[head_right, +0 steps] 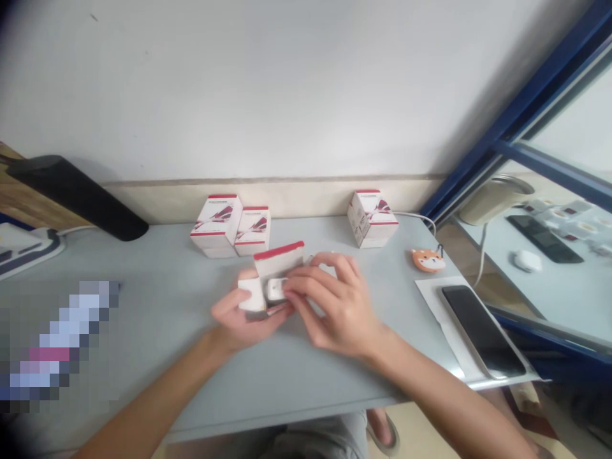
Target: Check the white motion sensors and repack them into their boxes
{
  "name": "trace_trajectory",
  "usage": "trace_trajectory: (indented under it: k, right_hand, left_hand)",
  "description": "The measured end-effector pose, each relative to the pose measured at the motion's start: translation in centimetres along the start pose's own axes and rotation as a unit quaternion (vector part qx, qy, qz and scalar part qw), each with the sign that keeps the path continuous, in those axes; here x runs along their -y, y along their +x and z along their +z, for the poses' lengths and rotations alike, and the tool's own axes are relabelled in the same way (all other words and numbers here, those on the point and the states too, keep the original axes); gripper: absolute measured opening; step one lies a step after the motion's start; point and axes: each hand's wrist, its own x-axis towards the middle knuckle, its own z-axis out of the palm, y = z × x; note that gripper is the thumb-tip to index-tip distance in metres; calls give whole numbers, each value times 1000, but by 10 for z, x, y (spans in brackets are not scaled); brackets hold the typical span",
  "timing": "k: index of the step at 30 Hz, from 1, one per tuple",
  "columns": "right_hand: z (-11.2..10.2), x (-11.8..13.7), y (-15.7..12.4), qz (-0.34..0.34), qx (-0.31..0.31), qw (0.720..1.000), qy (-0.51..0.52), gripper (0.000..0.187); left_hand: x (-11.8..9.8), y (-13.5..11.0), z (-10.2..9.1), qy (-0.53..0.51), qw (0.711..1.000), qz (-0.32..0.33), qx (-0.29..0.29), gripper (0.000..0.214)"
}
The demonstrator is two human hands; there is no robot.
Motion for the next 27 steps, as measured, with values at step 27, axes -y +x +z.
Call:
trace_trajectory:
  k: [27]
  right_hand:
    - [4,-88,-8,149,121,981,-31,14]
  left_hand:
    - [2,10,-8,86,995,40,-26,34]
